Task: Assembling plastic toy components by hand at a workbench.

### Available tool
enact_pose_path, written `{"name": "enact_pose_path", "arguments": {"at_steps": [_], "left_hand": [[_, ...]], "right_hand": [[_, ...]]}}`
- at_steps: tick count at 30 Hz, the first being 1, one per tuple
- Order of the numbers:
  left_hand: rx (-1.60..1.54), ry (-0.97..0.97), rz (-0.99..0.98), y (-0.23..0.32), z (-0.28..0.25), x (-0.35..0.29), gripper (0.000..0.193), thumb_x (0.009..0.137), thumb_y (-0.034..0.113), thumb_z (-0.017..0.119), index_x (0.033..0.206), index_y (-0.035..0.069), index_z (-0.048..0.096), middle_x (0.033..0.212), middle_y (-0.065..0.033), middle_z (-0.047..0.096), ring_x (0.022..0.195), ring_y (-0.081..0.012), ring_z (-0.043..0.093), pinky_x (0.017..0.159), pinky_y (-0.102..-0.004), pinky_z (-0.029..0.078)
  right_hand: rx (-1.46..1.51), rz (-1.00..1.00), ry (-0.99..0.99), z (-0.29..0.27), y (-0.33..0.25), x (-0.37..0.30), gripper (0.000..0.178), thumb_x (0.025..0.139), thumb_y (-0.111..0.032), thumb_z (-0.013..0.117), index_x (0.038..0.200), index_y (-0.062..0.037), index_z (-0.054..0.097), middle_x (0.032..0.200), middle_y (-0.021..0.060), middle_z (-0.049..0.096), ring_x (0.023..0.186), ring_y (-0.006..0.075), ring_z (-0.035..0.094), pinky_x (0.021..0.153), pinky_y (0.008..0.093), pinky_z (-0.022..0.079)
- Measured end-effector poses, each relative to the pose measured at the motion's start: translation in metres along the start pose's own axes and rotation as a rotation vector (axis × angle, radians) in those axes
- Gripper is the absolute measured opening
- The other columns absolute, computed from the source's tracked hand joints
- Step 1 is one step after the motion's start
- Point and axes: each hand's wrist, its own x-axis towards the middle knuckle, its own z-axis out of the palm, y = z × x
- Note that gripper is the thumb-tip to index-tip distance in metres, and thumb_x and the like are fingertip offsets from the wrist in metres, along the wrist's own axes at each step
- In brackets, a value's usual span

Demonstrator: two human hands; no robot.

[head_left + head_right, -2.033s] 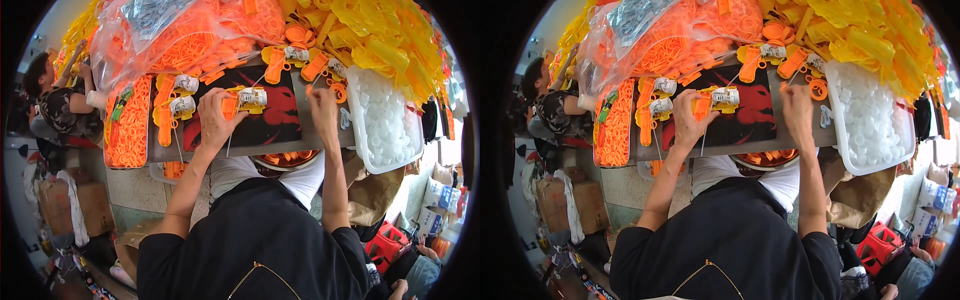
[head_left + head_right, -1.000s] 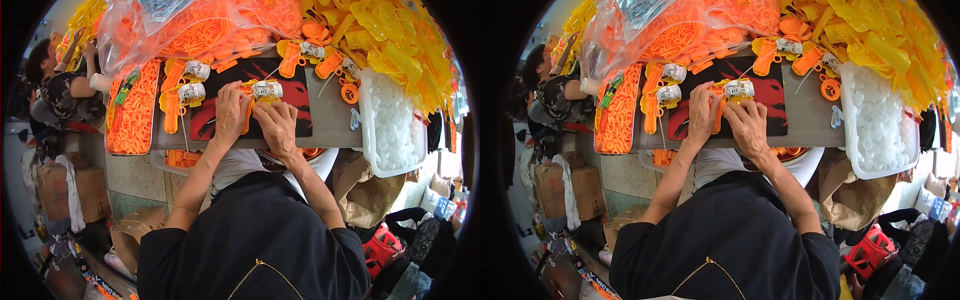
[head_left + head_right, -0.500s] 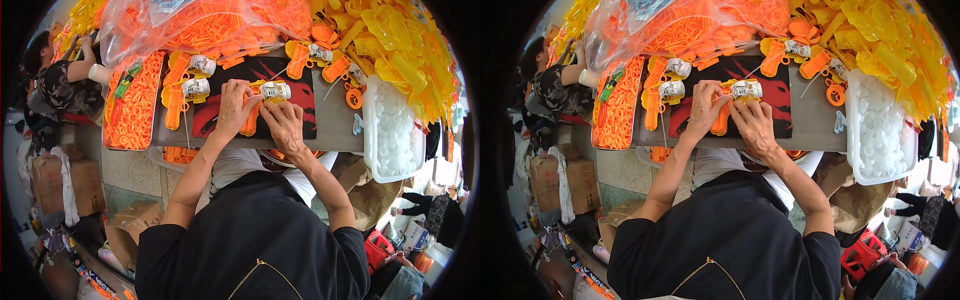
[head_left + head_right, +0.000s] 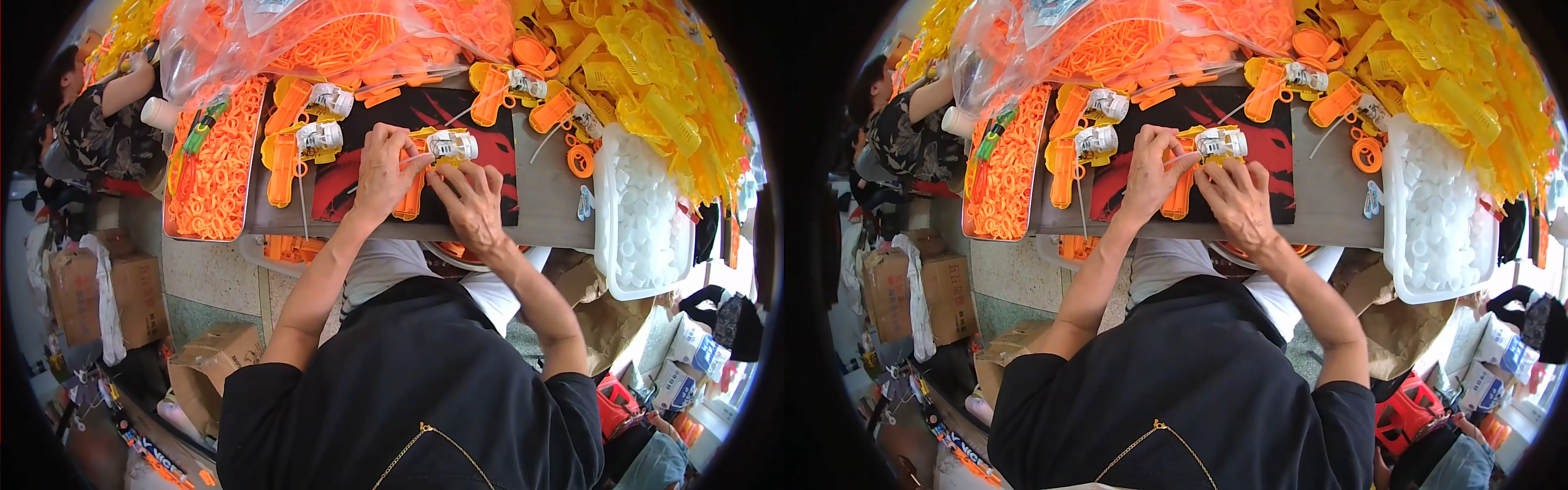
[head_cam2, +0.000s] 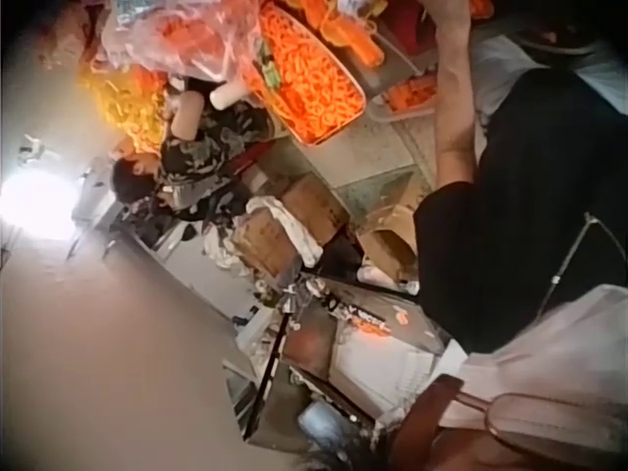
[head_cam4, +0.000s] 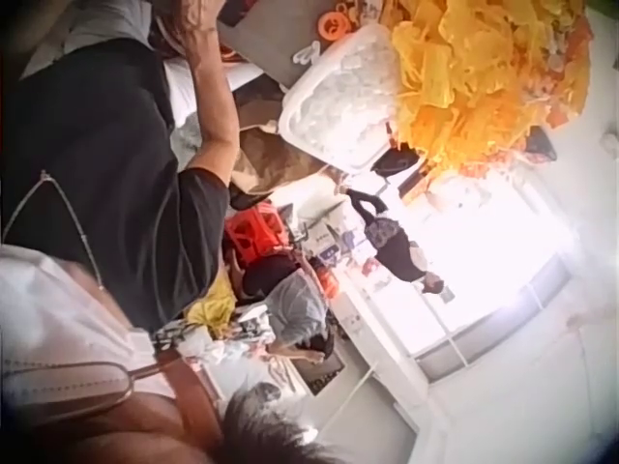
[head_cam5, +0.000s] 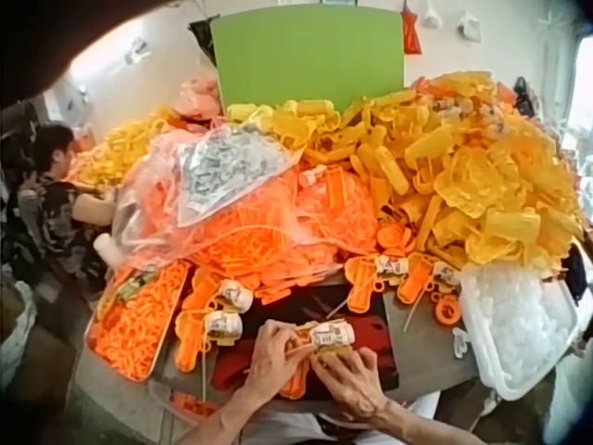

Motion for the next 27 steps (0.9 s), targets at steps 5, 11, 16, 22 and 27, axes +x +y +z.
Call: {"name": "enact_pose_path", "arguments": {"at_steps": [5,11,16,22,27], "left_hand": [[0.000,0.023,0.009,-0.006,0.000,0.000,0.029,0.080,0.021,0.084,0.090,0.005,0.061,0.102,-0.0081,0.054,0.097,-0.0291,0.055,0.086,-0.0420,0.046],[0.001,-0.057,0.050,-0.013,-0.011,0.015,0.028,0.081,0.023,0.081,0.093,0.010,0.061,0.101,-0.0058,0.054,0.096,-0.0283,0.055,0.087,-0.0434,0.042],[0.115,-0.196,0.191,-0.025,-0.036,0.033,0.034,0.081,0.018,0.078,0.108,0.008,0.060,0.109,-0.0111,0.062,0.109,-0.0310,0.059,0.091,-0.0444,0.046],[0.054,-0.266,0.112,-0.012,-0.038,0.041,0.019,0.088,0.019,0.074,0.100,0.006,0.069,0.132,-0.0152,0.061,0.126,-0.0348,0.056,0.107,-0.0438,0.042],[0.108,-0.174,0.183,-0.005,-0.027,0.032,0.020,0.080,0.019,0.080,0.092,0.008,0.070,0.128,-0.0097,0.062,0.123,-0.0304,0.056,0.106,-0.0445,0.040]], "right_hand": [[0.012,-0.193,-0.133,-0.001,0.015,0.003,0.051,0.079,-0.016,0.064,0.129,-0.0051,0.064,0.126,0.0034,0.060,0.110,0.0208,0.056,0.101,0.0457,0.038],[-0.117,0.196,-0.005,0.016,-0.054,-0.003,0.049,0.078,-0.005,0.063,0.127,-0.0008,0.065,0.122,0.0067,0.060,0.104,0.0212,0.059,0.100,0.0430,0.039],[0.057,0.293,0.182,-0.005,-0.024,0.028,0.044,0.082,-0.006,0.070,0.126,-0.0090,0.066,0.121,0.0059,0.063,0.115,0.0280,0.057,0.100,0.0451,0.037],[0.031,0.222,0.104,0.020,0.008,0.021,0.044,0.088,-0.014,0.072,0.130,-0.0110,0.063,0.131,0.0066,0.063,0.119,0.0246,0.058,0.110,0.0468,0.036],[0.027,0.259,0.116,0.025,0.003,0.023,0.045,0.087,-0.014,0.073,0.131,-0.0123,0.063,0.131,0.0057,0.063,0.117,0.0244,0.059,0.109,0.0479,0.036]]}}
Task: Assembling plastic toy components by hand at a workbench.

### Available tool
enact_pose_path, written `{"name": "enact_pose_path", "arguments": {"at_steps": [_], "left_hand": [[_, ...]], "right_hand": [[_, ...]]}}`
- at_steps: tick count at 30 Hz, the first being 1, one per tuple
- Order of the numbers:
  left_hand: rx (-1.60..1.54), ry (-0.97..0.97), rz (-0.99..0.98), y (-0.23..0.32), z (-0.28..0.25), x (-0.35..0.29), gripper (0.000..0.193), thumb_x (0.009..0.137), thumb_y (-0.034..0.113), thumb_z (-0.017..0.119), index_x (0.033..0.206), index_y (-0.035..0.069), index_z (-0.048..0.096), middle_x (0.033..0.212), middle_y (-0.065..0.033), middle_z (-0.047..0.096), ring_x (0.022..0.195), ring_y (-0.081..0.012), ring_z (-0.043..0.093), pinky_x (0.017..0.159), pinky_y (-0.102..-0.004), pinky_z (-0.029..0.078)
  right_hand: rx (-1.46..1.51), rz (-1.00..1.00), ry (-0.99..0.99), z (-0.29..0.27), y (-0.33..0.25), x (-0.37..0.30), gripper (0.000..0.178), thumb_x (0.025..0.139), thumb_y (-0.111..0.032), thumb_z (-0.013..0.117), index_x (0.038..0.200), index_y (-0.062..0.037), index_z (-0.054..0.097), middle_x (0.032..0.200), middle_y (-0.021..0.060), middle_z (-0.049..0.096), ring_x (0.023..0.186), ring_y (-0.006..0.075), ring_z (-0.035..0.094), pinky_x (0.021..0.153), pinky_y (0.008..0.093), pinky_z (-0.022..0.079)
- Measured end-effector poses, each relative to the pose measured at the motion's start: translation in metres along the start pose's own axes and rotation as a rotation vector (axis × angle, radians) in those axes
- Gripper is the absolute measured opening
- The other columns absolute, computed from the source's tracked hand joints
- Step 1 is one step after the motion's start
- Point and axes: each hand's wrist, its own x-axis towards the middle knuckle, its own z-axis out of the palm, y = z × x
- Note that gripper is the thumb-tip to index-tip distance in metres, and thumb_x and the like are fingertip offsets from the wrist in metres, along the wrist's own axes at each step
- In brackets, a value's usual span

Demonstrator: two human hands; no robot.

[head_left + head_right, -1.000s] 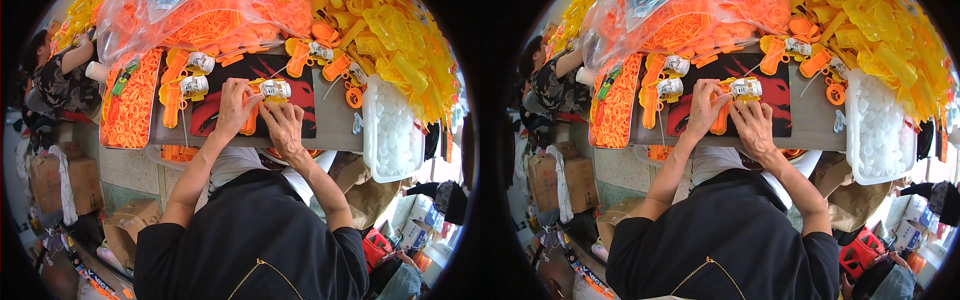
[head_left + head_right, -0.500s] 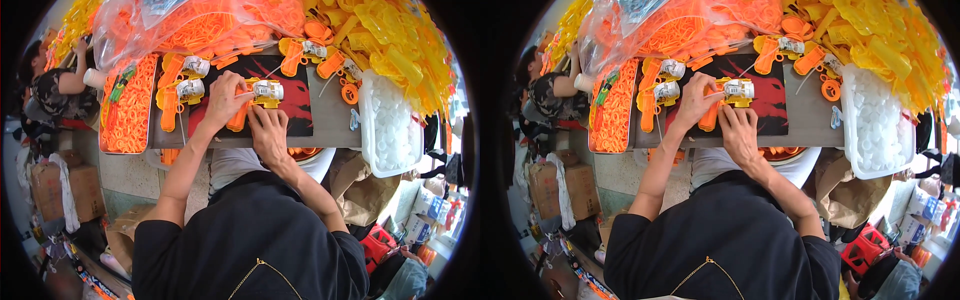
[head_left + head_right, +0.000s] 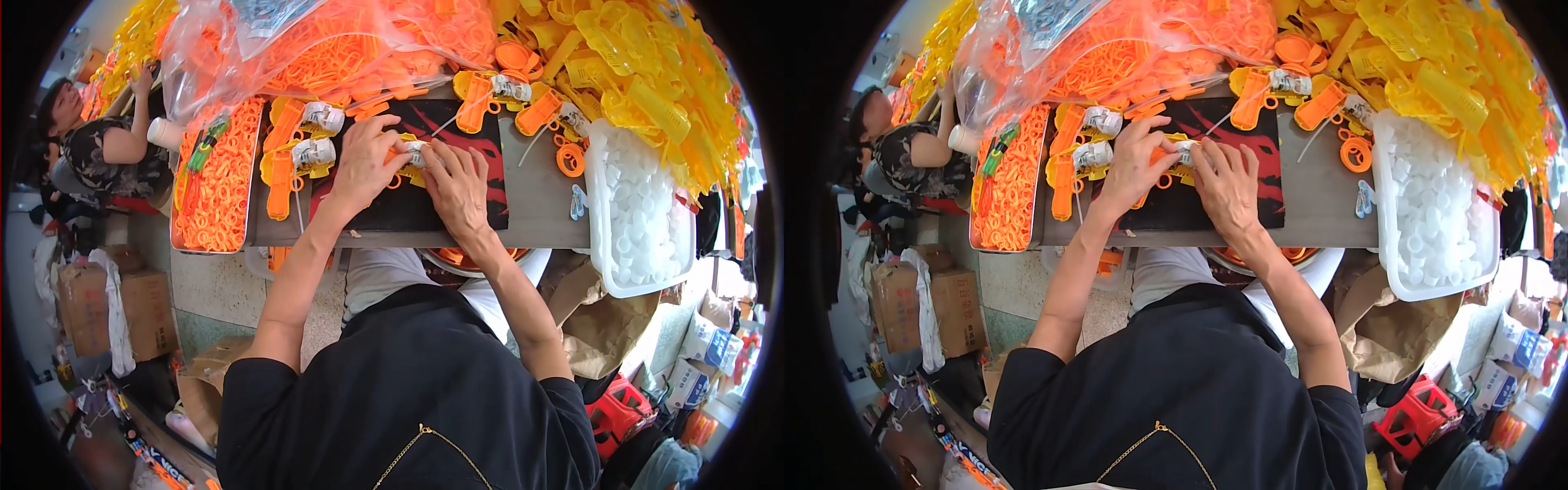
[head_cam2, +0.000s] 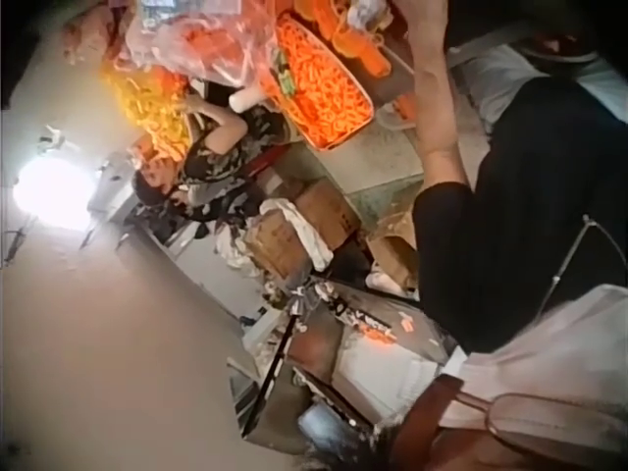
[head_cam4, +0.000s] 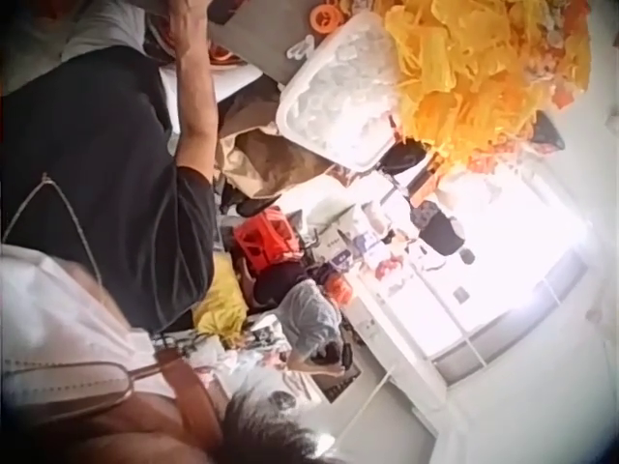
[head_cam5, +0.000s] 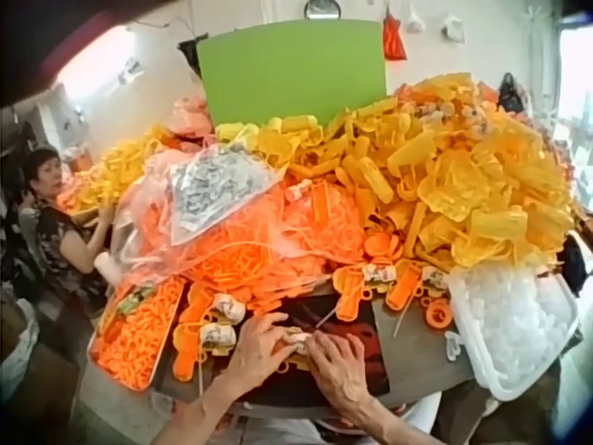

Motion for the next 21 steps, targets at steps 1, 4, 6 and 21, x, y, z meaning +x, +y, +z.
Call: {"name": "enact_pose_path", "arguments": {"at_steps": [1,4,6,21], "left_hand": [[0.061,0.063,-0.006,0.005,-0.001,-0.003,0.019,0.079,0.018,0.080,0.091,0.008,0.069,0.128,-0.0092,0.062,0.122,-0.0303,0.056,0.106,-0.0446,0.040],[0.156,0.167,0.013,0.019,0.005,-0.012,0.017,0.076,0.013,0.080,0.088,0.007,0.069,0.126,-0.0080,0.062,0.119,-0.0301,0.056,0.104,-0.0451,0.041],[0.232,0.238,0.097,0.029,0.016,-0.023,0.016,0.077,0.009,0.079,0.089,0.006,0.069,0.125,-0.0076,0.062,0.119,-0.0295,0.056,0.103,-0.0456,0.042],[0.246,0.162,0.225,0.016,0.012,-0.021,0.030,0.083,0.007,0.073,0.112,0.007,0.071,0.119,-0.0062,0.065,0.110,-0.0258,0.062,0.106,-0.0455,0.043]], "right_hand": [[0.017,-0.003,0.000,0.001,0.000,0.000,0.045,0.087,-0.014,0.073,0.131,-0.0128,0.063,0.131,0.0056,0.063,0.118,0.0242,0.059,0.109,0.0484,0.036],[-0.007,0.018,-0.008,0.002,0.000,-0.001,0.045,0.087,-0.014,0.073,0.131,-0.0133,0.063,0.131,0.0059,0.063,0.118,0.0241,0.058,0.109,0.0494,0.035],[0.000,0.019,0.001,0.000,-0.001,-0.002,0.045,0.087,-0.015,0.073,0.131,-0.0131,0.063,0.131,0.0059,0.063,0.118,0.0241,0.058,0.109,0.0497,0.035],[0.088,0.126,0.138,0.014,-0.008,0.003,0.033,0.088,-0.014,0.073,0.119,-0.0114,0.065,0.122,0.0060,0.063,0.108,0.0267,0.058,0.099,0.0429,0.040]]}}
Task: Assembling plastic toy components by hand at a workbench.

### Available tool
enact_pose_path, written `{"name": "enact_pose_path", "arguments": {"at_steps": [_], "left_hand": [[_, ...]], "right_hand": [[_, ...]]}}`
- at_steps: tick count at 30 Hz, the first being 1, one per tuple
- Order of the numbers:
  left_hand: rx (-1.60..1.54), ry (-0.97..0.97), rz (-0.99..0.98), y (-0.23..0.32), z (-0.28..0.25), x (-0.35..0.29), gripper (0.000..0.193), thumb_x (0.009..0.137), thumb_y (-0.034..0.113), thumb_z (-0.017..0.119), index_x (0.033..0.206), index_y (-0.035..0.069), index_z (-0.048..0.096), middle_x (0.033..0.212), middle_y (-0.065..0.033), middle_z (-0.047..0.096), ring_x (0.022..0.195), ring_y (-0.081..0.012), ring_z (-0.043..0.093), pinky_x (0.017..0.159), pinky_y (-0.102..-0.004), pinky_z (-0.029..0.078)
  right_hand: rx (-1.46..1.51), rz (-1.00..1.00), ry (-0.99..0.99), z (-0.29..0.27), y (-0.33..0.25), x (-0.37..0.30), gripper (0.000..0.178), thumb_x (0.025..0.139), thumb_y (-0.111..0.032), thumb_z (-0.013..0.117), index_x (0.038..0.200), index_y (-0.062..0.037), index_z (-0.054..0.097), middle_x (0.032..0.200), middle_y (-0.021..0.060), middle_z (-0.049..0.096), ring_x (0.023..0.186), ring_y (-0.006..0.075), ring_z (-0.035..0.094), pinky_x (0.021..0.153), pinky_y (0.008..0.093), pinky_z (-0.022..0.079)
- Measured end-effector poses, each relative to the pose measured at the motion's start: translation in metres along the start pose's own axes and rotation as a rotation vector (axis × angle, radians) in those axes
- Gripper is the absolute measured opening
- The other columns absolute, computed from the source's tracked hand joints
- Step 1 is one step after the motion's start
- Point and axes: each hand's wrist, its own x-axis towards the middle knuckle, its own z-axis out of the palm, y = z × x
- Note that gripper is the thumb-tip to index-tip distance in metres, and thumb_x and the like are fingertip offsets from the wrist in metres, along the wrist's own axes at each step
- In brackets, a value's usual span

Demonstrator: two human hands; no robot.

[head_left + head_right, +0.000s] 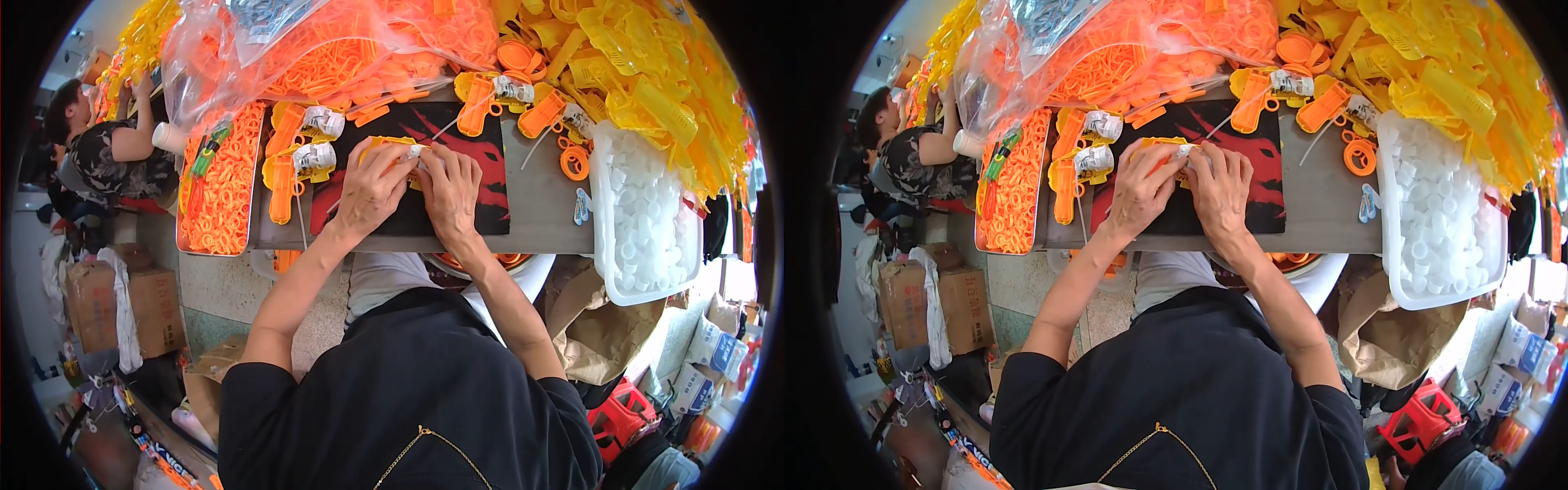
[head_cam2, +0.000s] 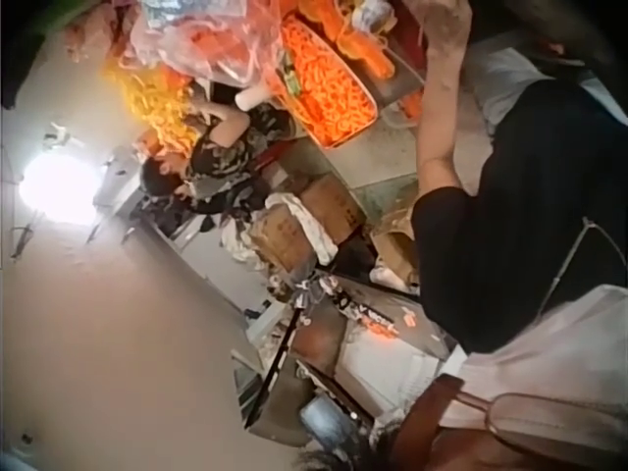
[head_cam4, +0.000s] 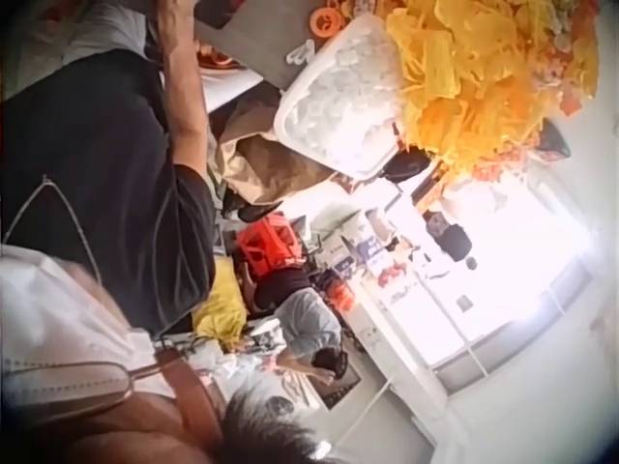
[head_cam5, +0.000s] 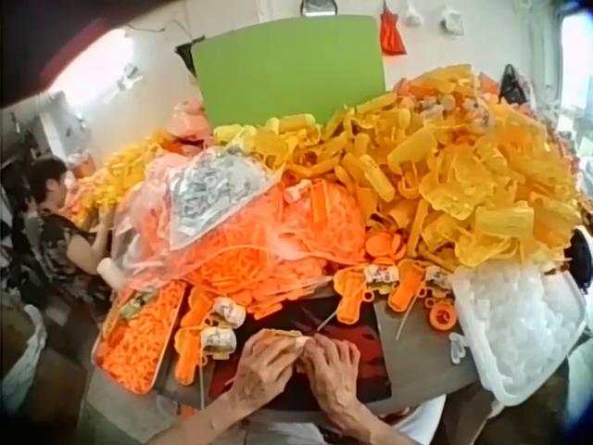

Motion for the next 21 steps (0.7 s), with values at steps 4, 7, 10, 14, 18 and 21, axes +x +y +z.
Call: {"name": "enact_pose_path", "arguments": {"at_steps": [4,7,10,14,18,21], "left_hand": [[-0.057,0.006,-0.024,-0.005,0.007,-0.006,0.034,0.080,0.005,0.073,0.113,0.005,0.069,0.117,-0.0065,0.065,0.111,-0.0263,0.061,0.100,-0.0427,0.047],[-0.111,0.014,-0.036,0.001,0.005,-0.002,0.034,0.080,0.004,0.073,0.114,0.004,0.069,0.118,-0.0074,0.065,0.112,-0.0278,0.060,0.100,-0.0419,0.047],[-0.051,-0.099,-0.078,0.011,-0.009,-0.018,0.052,0.085,0.009,0.069,0.136,0.007,0.059,0.141,-0.0097,0.054,0.135,-0.0327,0.046,0.113,-0.0505,0.037],[0.102,-0.165,-0.095,0.016,-0.008,-0.035,0.065,0.086,0.002,0.062,0.149,0.012,0.050,0.155,-0.0095,0.042,0.144,-0.0330,0.037,0.118,-0.0551,0.031],[0.078,-0.174,-0.152,0.015,0.001,-0.040,0.072,0.081,-0.009,0.055,0.149,0.013,0.050,0.157,-0.0099,0.040,0.147,-0.0343,0.033,0.120,-0.0576,0.027],[0.119,-0.153,-0.216,0.012,0.004,-0.036,0.067,0.084,-0.011,0.051,0.148,0.009,0.050,0.155,-0.0131,0.043,0.147,-0.0358,0.035,0.120,-0.0547,0.028]], "right_hand": [[0.027,0.011,-0.020,0.001,-0.004,-0.002,0.033,0.088,-0.013,0.072,0.121,-0.0110,0.064,0.124,0.0076,0.061,0.110,0.0276,0.057,0.099,0.0437,0.040],[0.106,0.046,-0.046,-0.006,0.001,-0.005,0.035,0.090,-0.013,0.070,0.124,-0.0099,0.062,0.128,0.0109,0.059,0.113,0.0291,0.057,0.100,0.0447,0.039],[0.119,0.087,0.065,-0.009,0.017,0.022,0.039,0.092,-0.015,0.069,0.129,-0.0095,0.060,0.133,0.0147,0.056,0.117,0.0314,0.055,0.101,0.0459,0.038],[-0.181,0.142,0.042,0.001,0.040,0.068,0.054,0.086,-0.025,0.076,0.134,-0.0096,0.056,0.145,0.0178,0.047,0.125,0.0391,0.046,0.099,0.0485,0.039],[-0.277,0.164,-0.056,0.011,0.080,0.060,0.058,0.077,-0.013,0.073,0.133,-0.0058,0.057,0.150,0.0185,0.043,0.133,0.0452,0.038,0.106,0.0510,0.040],[-0.092,0.176,-0.038,-0.005,0.078,0.054,0.058,0.073,-0.001,0.065,0.131,-0.0019,0.058,0.151,0.0189,0.042,0.136,0.0444,0.037,0.113,0.0498,0.037]]}}
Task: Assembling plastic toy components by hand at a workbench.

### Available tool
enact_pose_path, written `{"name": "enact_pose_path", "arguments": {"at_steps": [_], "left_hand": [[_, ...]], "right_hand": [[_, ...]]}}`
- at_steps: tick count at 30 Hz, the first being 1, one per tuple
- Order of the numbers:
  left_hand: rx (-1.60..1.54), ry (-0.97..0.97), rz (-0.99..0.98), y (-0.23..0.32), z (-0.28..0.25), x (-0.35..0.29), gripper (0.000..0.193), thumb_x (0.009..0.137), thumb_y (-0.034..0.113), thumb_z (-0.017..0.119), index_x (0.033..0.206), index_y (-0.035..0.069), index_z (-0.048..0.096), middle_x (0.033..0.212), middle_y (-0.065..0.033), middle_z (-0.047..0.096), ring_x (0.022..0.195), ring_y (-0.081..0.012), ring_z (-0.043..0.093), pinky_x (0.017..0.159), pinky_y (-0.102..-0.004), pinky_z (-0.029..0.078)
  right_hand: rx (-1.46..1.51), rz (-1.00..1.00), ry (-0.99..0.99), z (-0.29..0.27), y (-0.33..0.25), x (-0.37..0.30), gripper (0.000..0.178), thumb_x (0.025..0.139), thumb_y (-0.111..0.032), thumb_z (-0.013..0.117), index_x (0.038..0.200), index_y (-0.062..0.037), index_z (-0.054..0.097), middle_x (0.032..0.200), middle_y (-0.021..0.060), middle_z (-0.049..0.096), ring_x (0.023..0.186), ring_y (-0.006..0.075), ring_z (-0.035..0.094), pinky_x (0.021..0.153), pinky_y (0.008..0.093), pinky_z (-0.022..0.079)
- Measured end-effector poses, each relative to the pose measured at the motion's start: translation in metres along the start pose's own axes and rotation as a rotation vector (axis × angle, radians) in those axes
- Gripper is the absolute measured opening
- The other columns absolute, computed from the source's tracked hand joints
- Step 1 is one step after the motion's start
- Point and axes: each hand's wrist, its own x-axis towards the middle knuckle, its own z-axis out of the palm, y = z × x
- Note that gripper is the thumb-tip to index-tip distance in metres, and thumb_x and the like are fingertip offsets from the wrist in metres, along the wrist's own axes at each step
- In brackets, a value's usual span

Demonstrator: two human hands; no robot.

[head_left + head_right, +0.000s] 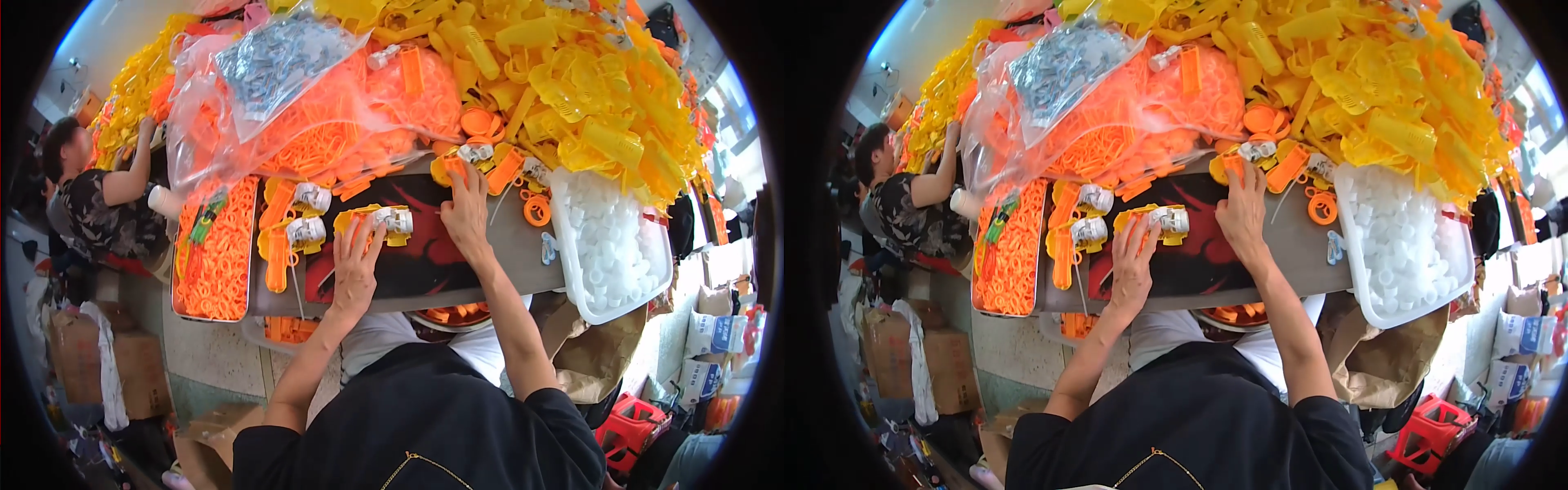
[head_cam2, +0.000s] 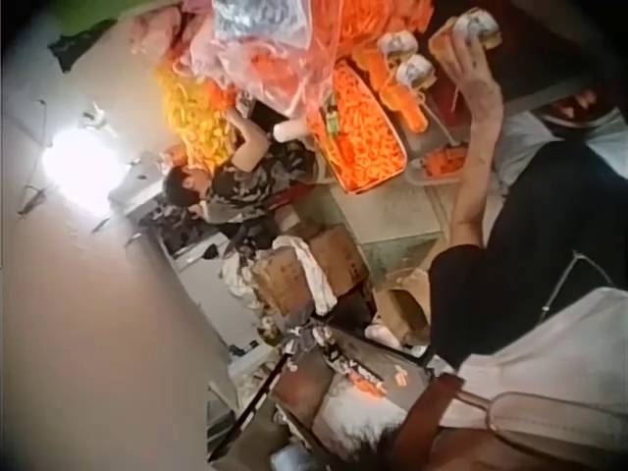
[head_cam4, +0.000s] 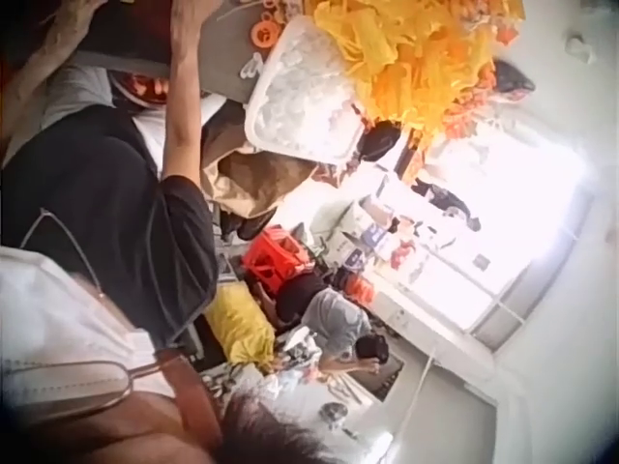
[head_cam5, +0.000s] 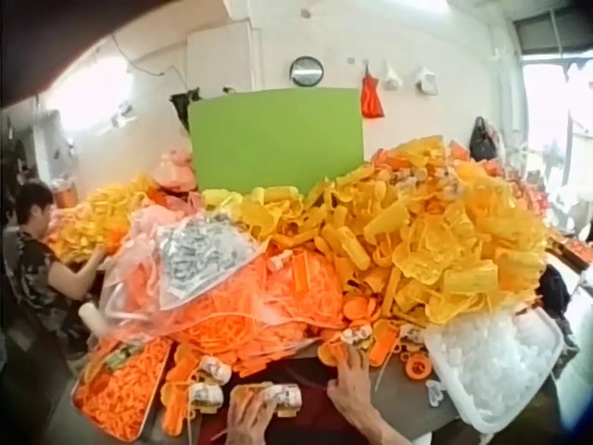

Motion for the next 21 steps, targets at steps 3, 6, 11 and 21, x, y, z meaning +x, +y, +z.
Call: {"name": "enact_pose_path", "arguments": {"at_steps": [3,6,11,21], "left_hand": [[-0.004,0.041,-0.041,0.005,0.015,0.030,0.070,0.082,-0.013,0.050,0.149,0.008,0.049,0.155,-0.0144,0.042,0.147,-0.0371,0.034,0.120,-0.0554,0.027],[-0.009,0.069,-0.058,0.006,0.047,0.074,0.070,0.082,-0.011,0.052,0.149,0.006,0.048,0.156,-0.0156,0.040,0.147,-0.0387,0.033,0.120,-0.0571,0.026],[0.119,0.252,-0.078,0.015,0.103,0.121,0.066,0.086,-0.002,0.056,0.151,0.005,0.045,0.158,-0.0175,0.038,0.149,-0.0400,0.030,0.121,-0.0591,0.023],[0.023,0.079,0.199,-0.002,0.038,0.076,0.056,0.090,0.001,0.058,0.146,0.004,0.051,0.155,-0.0186,0.041,0.148,-0.0373,0.033,0.122,-0.0563,0.020]], "right_hand": [[0.075,0.039,0.017,-0.008,-0.005,-0.008,0.059,0.071,0.005,0.062,0.130,0.0018,0.058,0.151,0.0193,0.042,0.138,0.0432,0.037,0.116,0.0480,0.036],[0.062,0.050,0.048,0.009,-0.004,-0.013,0.062,0.072,0.006,0.062,0.133,0.0038,0.055,0.152,0.0207,0.041,0.137,0.0442,0.037,0.116,0.0478,0.036],[-0.118,0.013,0.093,0.038,0.005,0.002,0.070,0.074,-0.001,0.066,0.140,0.0065,0.046,0.153,0.0262,0.037,0.139,0.0494,0.033,0.118,0.0534,0.031],[0.074,-0.034,0.332,-0.100,0.022,0.051,0.034,0.087,-0.007,0.068,0.120,-0.0039,0.065,0.119,0.0183,0.066,0.113,0.0376,0.061,0.098,0.0467,0.048]]}}
